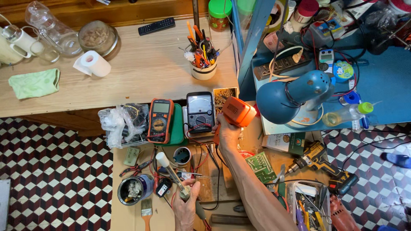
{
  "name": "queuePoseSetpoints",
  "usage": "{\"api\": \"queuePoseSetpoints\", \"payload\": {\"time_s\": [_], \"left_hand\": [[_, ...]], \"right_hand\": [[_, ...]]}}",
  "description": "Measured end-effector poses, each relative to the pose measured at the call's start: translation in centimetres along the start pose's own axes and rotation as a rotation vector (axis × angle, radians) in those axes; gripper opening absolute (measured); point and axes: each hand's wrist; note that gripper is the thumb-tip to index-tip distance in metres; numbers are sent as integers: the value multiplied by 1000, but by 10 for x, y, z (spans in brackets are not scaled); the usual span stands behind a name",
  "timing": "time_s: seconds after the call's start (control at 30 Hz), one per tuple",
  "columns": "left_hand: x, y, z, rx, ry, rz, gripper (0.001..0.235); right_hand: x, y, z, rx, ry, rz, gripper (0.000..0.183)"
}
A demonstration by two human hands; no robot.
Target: The person uses a heat gun and a soldering iron to work on a green circuit board. They repeatedly heat specific areas, inspect the board, and use a metal tool to adjust components. The person also handles a soldering iron and a desoldering pump during the process.
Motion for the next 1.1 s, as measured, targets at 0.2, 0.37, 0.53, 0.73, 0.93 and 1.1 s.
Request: {"api": "queuePoseSetpoints", "payload": {"time_s": [0.2, 0.37, 0.53, 0.73, 0.93, 1.1], "left_hand": [[-23, 3, 22, 0, 200, -170, 36], [-30, 1, 21, -17, 220, -153, 36], [-22, -6, 22, -1, 211, -152, 36], [-12, -6, 24, 8, 186, -163, 36], [-12, -1, 29, -31, 200, -206, 43], [-19, 0, 30, -21, 183, -228, 50]], "right_hand": [[-14, 6, 26, -44, -102, -27, 18], [-17, 8, 29, -54, -141, 35, 18], [-13, 8, 30, 7, -125, 65, 16], [-10, 6, 29, -4, -178, 59, 14], [-15, 11, 27, -11, -174, 97, 18], [-10, 18, 12, -18, -105, 70, 24]]}}
Point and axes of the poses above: each hand's wrist, its own z-axis towards the middle knuckle, its own y-axis out of the back of the hand, x = y × z, and after that the axes turned 8 degrees about x, right-handed
